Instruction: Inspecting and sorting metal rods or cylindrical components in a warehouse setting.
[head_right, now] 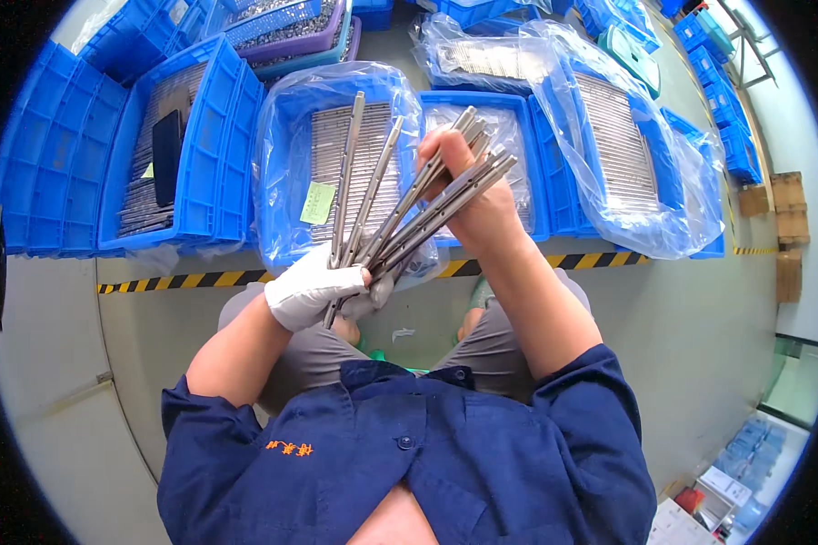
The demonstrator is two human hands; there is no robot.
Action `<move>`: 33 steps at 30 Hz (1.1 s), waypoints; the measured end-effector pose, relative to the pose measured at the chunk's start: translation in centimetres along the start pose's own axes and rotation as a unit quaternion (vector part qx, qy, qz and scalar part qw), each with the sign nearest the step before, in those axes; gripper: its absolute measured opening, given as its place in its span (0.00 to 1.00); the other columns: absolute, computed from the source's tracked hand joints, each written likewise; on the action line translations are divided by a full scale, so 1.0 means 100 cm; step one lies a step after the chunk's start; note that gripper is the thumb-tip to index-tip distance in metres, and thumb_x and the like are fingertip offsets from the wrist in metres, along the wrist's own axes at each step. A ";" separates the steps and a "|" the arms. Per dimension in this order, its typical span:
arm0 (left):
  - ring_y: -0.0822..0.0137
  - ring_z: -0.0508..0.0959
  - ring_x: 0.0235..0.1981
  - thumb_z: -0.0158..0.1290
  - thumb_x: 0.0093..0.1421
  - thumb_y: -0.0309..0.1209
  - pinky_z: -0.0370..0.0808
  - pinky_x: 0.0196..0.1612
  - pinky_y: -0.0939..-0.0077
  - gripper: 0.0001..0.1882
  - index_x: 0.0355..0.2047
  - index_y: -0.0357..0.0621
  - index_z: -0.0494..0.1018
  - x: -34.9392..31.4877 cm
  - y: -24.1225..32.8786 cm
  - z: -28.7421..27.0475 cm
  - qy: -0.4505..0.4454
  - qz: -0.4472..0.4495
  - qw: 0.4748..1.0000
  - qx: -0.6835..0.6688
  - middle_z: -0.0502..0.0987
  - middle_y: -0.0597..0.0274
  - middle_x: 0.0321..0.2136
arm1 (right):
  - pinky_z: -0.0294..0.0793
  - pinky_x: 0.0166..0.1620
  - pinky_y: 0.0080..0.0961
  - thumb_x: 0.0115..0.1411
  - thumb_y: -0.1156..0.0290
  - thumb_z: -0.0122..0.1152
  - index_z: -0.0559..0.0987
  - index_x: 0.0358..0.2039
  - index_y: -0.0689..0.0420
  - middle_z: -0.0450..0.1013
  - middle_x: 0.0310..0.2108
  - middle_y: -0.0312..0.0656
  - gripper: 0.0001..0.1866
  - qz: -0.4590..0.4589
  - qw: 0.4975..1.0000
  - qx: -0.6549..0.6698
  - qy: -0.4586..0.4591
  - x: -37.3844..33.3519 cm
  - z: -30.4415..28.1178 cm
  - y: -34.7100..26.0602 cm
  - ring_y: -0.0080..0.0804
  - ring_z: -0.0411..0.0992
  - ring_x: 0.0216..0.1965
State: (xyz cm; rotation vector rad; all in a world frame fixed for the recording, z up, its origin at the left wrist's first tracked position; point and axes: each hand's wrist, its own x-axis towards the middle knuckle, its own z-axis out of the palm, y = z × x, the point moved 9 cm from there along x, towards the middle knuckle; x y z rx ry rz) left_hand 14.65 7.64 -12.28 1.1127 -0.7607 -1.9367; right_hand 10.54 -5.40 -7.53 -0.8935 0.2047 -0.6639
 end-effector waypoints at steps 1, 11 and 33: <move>0.79 0.66 0.25 0.51 0.50 0.39 0.65 0.29 0.83 0.16 0.33 0.40 0.70 0.001 0.003 0.000 0.015 0.014 0.999 0.038 0.70 0.69 0.24 | 0.53 0.20 0.15 0.58 0.56 0.45 0.69 0.27 0.56 0.60 0.20 0.33 0.16 -0.019 1.000 -0.009 0.022 0.000 -0.005 -0.004 0.18 0.54 0.17; 0.79 0.67 0.27 0.53 0.48 0.39 0.64 0.30 0.85 0.23 0.42 0.39 0.66 0.001 0.015 0.003 0.021 0.068 0.997 0.000 0.69 0.67 0.26 | 0.54 0.19 0.15 0.58 0.55 0.45 0.68 0.25 0.56 0.59 0.17 0.33 0.16 -0.073 0.973 -0.160 0.148 -0.010 -0.018 -0.014 0.18 0.55 0.17; 0.79 0.59 0.12 0.44 0.52 0.56 0.53 0.15 0.86 0.33 0.47 0.39 0.63 -0.004 0.003 0.021 -0.065 0.057 0.994 -0.068 0.62 0.68 0.12 | 0.65 0.31 0.17 0.57 0.58 0.48 0.66 0.45 0.62 0.64 0.24 0.31 0.22 0.107 0.989 -0.032 0.096 0.005 -0.022 0.040 0.18 0.63 0.26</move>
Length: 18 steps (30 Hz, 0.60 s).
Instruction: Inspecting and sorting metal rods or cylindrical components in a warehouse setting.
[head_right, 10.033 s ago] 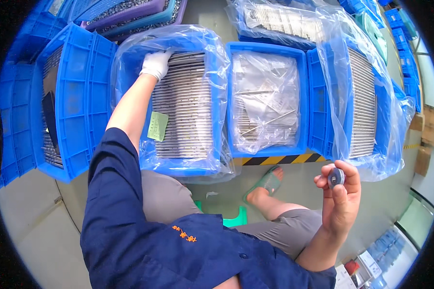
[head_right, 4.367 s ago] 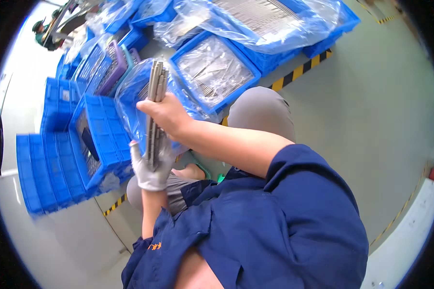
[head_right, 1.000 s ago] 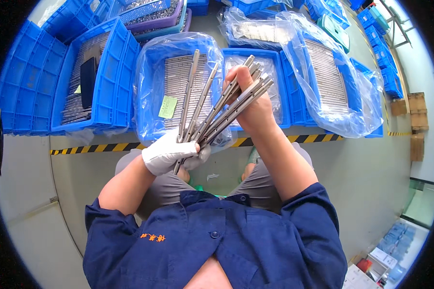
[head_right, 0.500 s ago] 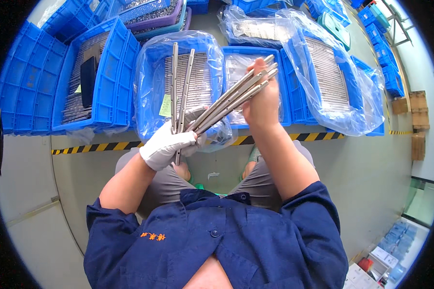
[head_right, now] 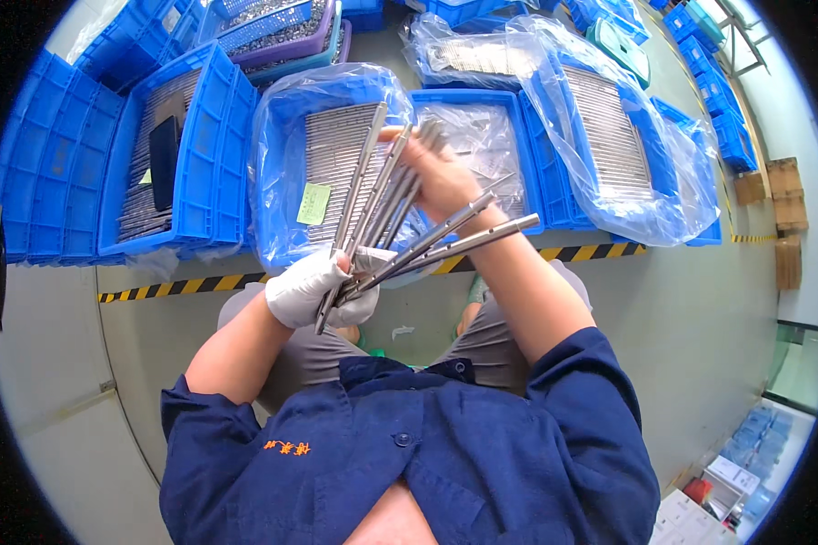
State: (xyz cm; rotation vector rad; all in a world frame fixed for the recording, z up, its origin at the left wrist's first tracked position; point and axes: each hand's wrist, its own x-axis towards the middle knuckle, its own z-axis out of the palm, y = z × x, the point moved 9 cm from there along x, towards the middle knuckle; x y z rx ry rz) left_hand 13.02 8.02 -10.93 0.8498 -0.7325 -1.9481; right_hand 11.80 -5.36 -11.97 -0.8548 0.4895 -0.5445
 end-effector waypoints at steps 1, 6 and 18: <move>0.78 0.59 0.11 0.44 0.52 0.56 0.53 0.14 0.85 0.34 0.47 0.39 0.63 0.000 -0.004 0.007 -0.034 -0.007 0.999 -0.042 0.62 0.68 0.11 | 0.65 0.33 0.17 0.57 0.57 0.48 0.64 0.46 0.63 0.64 0.25 0.31 0.24 0.009 0.998 0.013 -0.053 -0.003 0.014 0.001 0.18 0.63 0.27; 0.77 0.56 0.07 0.44 0.53 0.52 0.52 0.13 0.82 0.29 0.48 0.43 0.63 -0.006 -0.007 0.025 -0.154 -0.020 0.974 -0.164 0.59 0.67 0.07 | 0.65 0.33 0.16 0.56 0.56 0.49 0.65 0.46 0.64 0.62 0.27 0.33 0.26 -0.042 0.983 0.064 -0.170 -0.015 0.033 -0.020 0.17 0.61 0.29; 0.80 0.59 0.13 0.50 0.51 0.44 0.54 0.16 0.86 0.29 0.47 0.38 0.59 0.000 0.002 0.009 -0.022 -0.013 1.000 -0.010 0.62 0.69 0.16 | 0.65 0.33 0.17 0.58 0.61 0.49 0.70 0.31 0.55 0.68 0.25 0.33 0.11 -0.236 0.957 0.054 0.158 -0.008 -0.076 -0.102 0.20 0.65 0.26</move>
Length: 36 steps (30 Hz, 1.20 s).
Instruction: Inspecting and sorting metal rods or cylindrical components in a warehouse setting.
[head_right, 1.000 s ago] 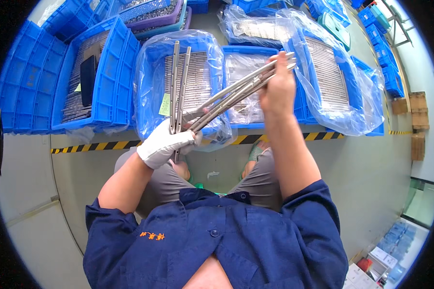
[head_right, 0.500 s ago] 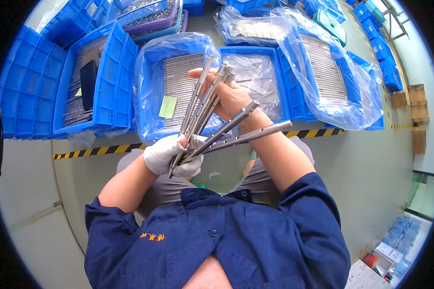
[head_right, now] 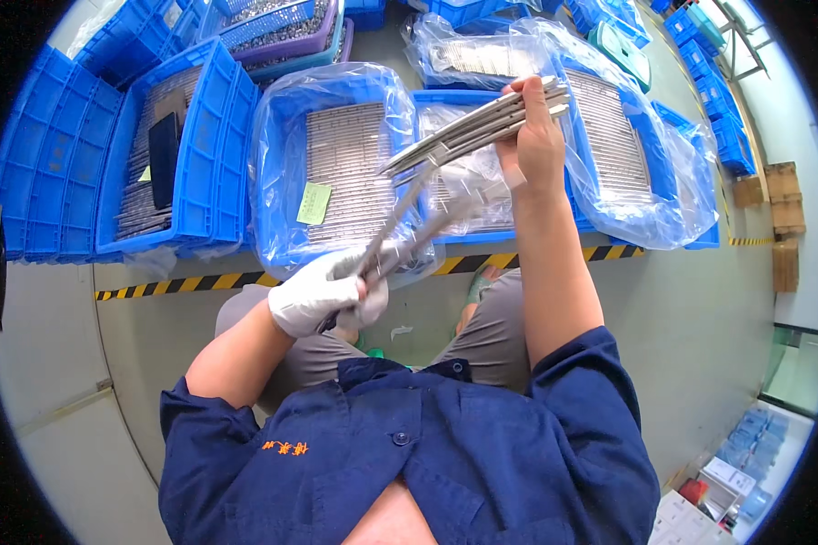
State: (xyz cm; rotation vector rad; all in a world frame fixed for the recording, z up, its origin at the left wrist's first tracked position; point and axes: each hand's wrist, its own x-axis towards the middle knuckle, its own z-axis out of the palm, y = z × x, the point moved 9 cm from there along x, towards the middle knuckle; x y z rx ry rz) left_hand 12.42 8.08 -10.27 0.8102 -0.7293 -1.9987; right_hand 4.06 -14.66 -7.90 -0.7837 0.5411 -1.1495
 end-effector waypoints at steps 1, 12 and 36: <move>0.81 0.59 0.16 0.48 0.54 0.41 0.56 0.19 0.88 0.22 0.43 0.38 0.61 0.000 0.007 -0.012 0.056 0.046 0.997 -0.007 0.63 0.69 0.19 | 0.64 0.31 0.17 0.58 0.62 0.48 0.71 0.30 0.55 0.67 0.24 0.32 0.10 -0.063 0.995 -0.080 0.012 -0.002 0.000 -0.008 0.18 0.64 0.26; 0.79 0.60 0.14 0.42 0.59 0.43 0.58 0.17 0.84 0.14 0.35 0.46 0.66 0.023 -0.014 -0.048 0.093 0.084 0.972 -0.202 0.61 0.73 0.14 | 0.68 0.27 0.25 0.40 0.73 0.59 0.73 0.27 0.54 0.65 0.25 0.39 0.10 -0.425 0.697 -0.454 -0.358 -0.129 0.127 0.021 0.34 0.67 0.26; 0.70 0.70 0.37 0.36 0.59 0.30 0.69 0.40 0.77 0.10 0.37 0.43 0.66 0.007 -0.019 -0.083 0.198 0.039 0.979 -0.037 0.68 0.63 0.36 | 0.63 0.38 0.27 0.37 0.62 0.56 0.67 0.23 0.49 0.61 0.29 0.35 0.12 -0.456 0.583 -0.491 -0.459 -0.194 0.136 0.066 0.29 0.63 0.35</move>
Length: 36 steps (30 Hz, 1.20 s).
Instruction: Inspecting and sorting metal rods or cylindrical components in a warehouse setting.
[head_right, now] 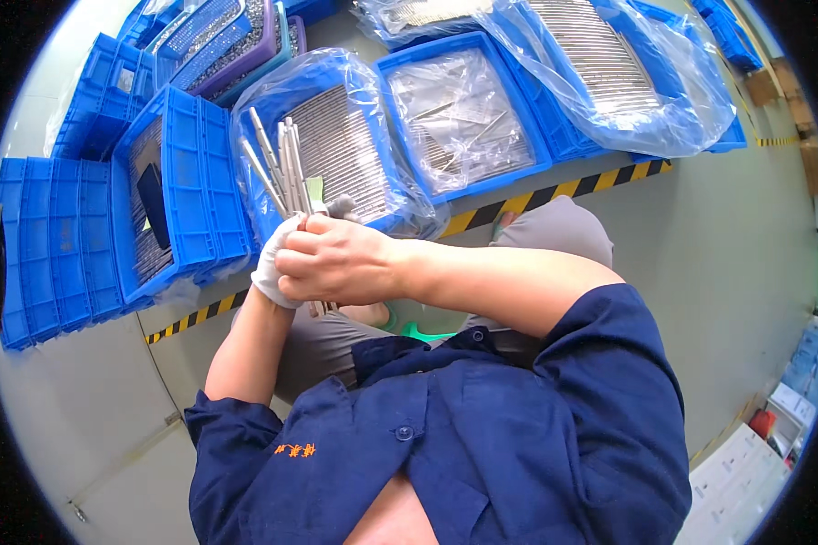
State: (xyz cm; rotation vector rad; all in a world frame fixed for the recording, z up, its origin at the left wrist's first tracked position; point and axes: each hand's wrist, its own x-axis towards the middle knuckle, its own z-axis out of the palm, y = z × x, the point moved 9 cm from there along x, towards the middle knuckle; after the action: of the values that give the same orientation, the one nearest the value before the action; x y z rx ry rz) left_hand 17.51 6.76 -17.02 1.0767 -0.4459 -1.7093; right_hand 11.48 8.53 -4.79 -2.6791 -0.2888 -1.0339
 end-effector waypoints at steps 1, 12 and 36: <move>0.69 0.71 0.33 0.42 0.56 0.30 0.70 0.38 0.76 0.08 0.36 0.43 0.66 -0.001 -0.008 -0.003 0.034 -0.065 0.981 -0.180 0.69 0.62 0.34 | 0.62 0.37 0.27 0.36 0.58 0.59 0.67 0.25 0.49 0.61 0.29 0.35 0.16 0.020 0.999 0.027 -0.007 -0.001 -0.002 0.003 0.30 0.63 0.35; 0.71 0.69 0.24 0.54 0.49 0.32 0.68 0.29 0.77 0.19 0.39 0.42 0.61 -0.029 -0.026 0.049 0.016 -0.042 0.999 0.004 0.68 0.63 0.25 | 0.62 0.31 0.17 0.58 0.59 0.46 0.73 0.37 0.58 0.66 0.24 0.31 0.16 0.476 0.833 0.263 0.103 -0.072 -0.051 0.165 0.18 0.62 0.26; 0.71 0.61 0.15 0.52 0.51 0.34 0.65 0.26 0.72 0.15 0.36 0.42 0.62 -0.083 -0.104 0.118 -0.110 -0.086 0.959 -0.246 0.60 0.67 0.14 | 0.62 0.31 0.18 0.58 0.59 0.41 0.73 0.36 0.59 0.64 0.24 0.33 0.18 0.504 0.814 0.277 0.080 -0.053 -0.007 0.066 0.19 0.61 0.26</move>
State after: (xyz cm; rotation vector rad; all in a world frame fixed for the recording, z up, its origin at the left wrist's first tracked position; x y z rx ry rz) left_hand 2.56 16.10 -14.60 0.5770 -0.0500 -1.9668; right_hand 8.97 1.51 -8.95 -1.7450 0.6998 -0.6442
